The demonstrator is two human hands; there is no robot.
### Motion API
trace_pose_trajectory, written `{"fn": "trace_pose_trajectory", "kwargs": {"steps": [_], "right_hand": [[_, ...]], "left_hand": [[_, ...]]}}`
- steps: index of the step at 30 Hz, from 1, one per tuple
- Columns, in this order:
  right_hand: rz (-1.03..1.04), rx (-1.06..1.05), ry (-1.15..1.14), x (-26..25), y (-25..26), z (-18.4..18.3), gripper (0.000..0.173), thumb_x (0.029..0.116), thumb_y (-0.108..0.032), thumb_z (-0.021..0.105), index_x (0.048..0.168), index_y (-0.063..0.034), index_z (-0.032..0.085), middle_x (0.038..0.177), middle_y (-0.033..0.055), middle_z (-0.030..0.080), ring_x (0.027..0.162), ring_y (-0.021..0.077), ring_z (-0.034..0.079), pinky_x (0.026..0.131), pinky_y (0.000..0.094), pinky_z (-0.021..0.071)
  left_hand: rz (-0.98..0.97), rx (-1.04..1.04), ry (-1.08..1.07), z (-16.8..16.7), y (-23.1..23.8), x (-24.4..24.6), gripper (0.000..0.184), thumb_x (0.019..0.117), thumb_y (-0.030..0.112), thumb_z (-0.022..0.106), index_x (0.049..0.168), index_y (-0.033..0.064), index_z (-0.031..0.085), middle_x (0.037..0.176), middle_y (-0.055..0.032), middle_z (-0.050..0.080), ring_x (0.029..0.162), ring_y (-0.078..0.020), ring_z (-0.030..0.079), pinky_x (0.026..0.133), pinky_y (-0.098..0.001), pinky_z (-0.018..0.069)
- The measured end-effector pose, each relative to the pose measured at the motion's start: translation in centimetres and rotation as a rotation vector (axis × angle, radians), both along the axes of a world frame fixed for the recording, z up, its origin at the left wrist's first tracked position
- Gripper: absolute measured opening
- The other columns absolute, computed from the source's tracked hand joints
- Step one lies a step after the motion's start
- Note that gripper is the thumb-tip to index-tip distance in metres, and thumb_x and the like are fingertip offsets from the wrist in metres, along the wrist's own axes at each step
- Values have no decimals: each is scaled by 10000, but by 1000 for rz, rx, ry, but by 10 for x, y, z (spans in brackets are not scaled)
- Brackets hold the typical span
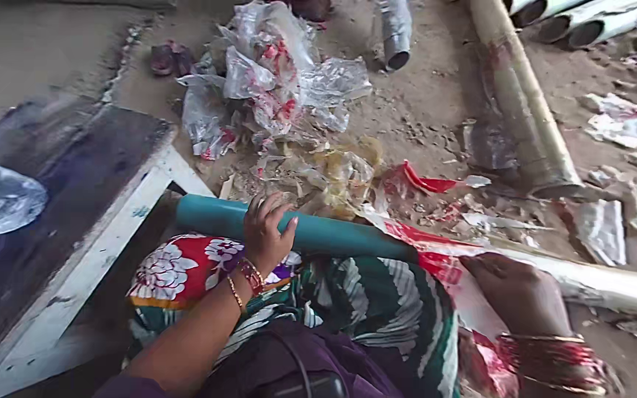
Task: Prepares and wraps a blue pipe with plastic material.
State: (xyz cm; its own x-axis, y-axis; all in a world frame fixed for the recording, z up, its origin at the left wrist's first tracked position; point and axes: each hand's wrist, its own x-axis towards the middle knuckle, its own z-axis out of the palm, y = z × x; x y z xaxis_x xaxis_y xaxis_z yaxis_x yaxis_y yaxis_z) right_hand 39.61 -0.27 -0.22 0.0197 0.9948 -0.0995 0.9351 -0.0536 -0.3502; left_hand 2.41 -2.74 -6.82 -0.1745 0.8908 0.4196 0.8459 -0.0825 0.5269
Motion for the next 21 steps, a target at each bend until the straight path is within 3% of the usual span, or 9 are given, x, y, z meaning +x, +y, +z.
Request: {"fn": "trace_pose_trajectory", "kwargs": {"steps": [3, 6, 10, 14, 15, 17, 19, 20, 21], "right_hand": [[85, -73, -213, -27, 29, 20, 274, 1019, -221, 621, 1028, 25, 740, 1053, 372, 683, 1038, 602, 636, 805, 802, 424], [27, -145, -445, -35, 69, 8, 231, 1008, -191, 624, 1061, 0, 742, 1115, 336, 692, 1076, 563, 649, 827, 758, 468], [-88, -230, -422, 2, 118, -39, 321, 988, -333, 662, 1121, -54, 750, 1199, 287, 693, 1149, 522, 639, 876, 774, 465], [-13, -9, -400, -24, 104, -34, 283, 982, -278, 646, 1140, -70, 755, 1251, 234, 687, 1266, 457, 584, 1043, 692, 406], [64, 85, -325, -29, 99, -40, 295, 994, -300, 651, 1164, -83, 756, 1278, 245, 663, 1311, 478, 532, 1077, 705, 361], [205, 160, -195, -47, 88, -51, 446, 993, -419, 638, 1345, -150, 694, 1506, 263, 511, 1490, 534, 286, 1145, 776, 172], [264, 35, -221, -68, 76, -58, 662, 988, -570, 569, 1540, -210, 509, 1656, 219, 323, 1564, 491, 117, 1194, 750, 65], [260, -43, -256, -76, 73, -62, 717, 1001, -605, 529, 1577, -187, 447, 1635, 217, 368, 1560, 468, 173, 1204, 731, 75], [228, -80, -268, -82, 73, -67, 674, 1020, -576, 513, 1533, -139, 499, 1530, 218, 512, 1501, 447, 343, 1202, 716, 161]], "left_hand": [[369, -240, -106, 42, 18, -44, 504, 970, 345, 681, 1375, 49, 633, 1520, -259, 482, 1458, -498, 344, 1085, -710, 318], [339, -421, -68, 51, 36, -67, 501, 989, 384, 645, 1366, 53, 644, 1492, -254, 523, 1477, -514, 310, 1077, -748, 278], [367, -453, -92, 37, 36, -90, 496, 982, 394, 666, 1343, 53, 662, 1522, -287, 471, 1476, -567, 258, 1064, -806, 222], [499, -608, -192, 31, 28, -103, 621, 981, 460, 661, 1411, 19, 577, 1526, -389, 369, 1467, -621, 187, 1081, -821, 165], [487, -636, -202, 31, 31, -103, 640, 985, 480, 647, 1421, 18, 566, 1507, -392, 401, 1462, -630, 197, 1078, -835, 138], [430, -658, -202, 27, 36, -105, 646, 1000, 497, 620, 1396, -12, 587, 1419, -376, 521, 1417, -631, 307, 1067, -852, 121], [318, -703, -142, 16, 42, -101, 611, 1025, 487, 591, 1366, -19, 612, 1360, -368, 572, 1371, -626, 381, 1058, -858, 129], [251, -728, -94, 10, 44, -97, 587, 1034, 486, 578, 1364, 3, 624, 1347, -365, 582, 1360, -629, 394, 1052, -859, 138], [190, -747, -34, 6, 46, -93, 569, 1040, 500, 560, 1363, 39, 639, 1346, -353, 591, 1358, -627, 400, 1053, -861, 148]]}}
